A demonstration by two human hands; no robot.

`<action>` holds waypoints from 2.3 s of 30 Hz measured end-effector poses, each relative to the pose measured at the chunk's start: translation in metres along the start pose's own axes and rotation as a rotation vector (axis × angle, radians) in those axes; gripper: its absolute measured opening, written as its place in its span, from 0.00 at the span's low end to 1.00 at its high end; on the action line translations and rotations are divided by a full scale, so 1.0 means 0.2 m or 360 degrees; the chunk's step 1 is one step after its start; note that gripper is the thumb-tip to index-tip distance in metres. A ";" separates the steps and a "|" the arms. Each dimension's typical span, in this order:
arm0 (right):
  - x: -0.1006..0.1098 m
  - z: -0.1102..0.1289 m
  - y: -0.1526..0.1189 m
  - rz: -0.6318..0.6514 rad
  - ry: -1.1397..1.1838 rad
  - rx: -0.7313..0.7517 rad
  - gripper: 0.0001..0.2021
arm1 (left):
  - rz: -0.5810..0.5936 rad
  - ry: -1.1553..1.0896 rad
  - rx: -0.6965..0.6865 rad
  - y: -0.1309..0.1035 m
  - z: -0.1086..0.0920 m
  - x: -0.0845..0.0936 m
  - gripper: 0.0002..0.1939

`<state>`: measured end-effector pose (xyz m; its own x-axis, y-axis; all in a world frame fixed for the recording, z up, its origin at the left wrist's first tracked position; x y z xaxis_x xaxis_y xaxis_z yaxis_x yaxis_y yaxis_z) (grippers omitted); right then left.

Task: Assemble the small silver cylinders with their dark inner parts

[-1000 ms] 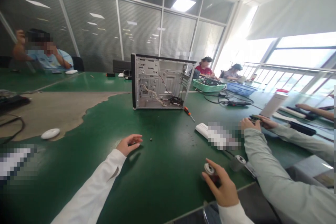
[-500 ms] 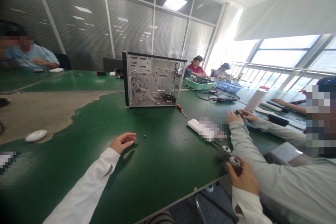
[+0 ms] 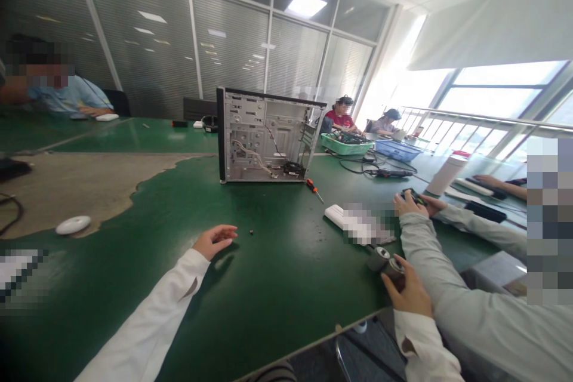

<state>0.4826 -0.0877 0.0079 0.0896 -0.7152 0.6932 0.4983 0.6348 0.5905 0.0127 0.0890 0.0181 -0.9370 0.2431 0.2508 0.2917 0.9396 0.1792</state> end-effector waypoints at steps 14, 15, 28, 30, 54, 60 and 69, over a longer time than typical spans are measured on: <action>0.11 0.47 -0.08 -0.0459 0.0115 0.0389 0.19 | -0.0008 0.0050 -0.0070 0.01 0.02 0.00 0.16; 0.08 0.58 -0.10 -0.0347 0.0204 0.0531 0.18 | -0.0009 0.0051 -0.0069 0.01 0.02 0.00 0.16; -0.60 1.84 -0.41 0.0847 0.0392 0.1444 0.23 | 0.0027 -0.0020 -0.0084 0.01 0.01 0.00 0.18; -0.64 1.88 -0.40 0.0806 0.0498 0.1481 0.19 | 0.0027 -0.0021 -0.0089 0.01 0.01 0.00 0.19; 0.10 0.55 0.11 -0.0343 -0.0097 0.0678 0.12 | 0.0058 0.0030 -0.0067 0.02 0.04 -0.01 0.17; 0.12 0.29 0.16 -0.0242 -0.0351 0.0575 0.14 | 0.0055 0.0068 -0.0055 0.02 0.03 -0.01 0.17; 0.08 0.26 0.19 -0.0230 -0.0393 0.0495 0.16 | -0.0016 0.0049 -0.0055 0.01 0.05 -0.01 0.17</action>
<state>0.4586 -0.0604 0.0631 -0.1904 -0.7358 0.6499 0.2032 0.6181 0.7594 0.0135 0.0936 0.0091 -0.9337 0.2257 0.2779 0.2893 0.9329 0.2143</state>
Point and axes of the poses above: each hand's wrist, its own y-axis towards the middle knuckle, its own x-axis out of the back of the hand, z = x × y, the point moved 7 cm from there along y, towards the middle knuckle, and after that the axes turned 2 degrees about -z, right-handed, at the moved point
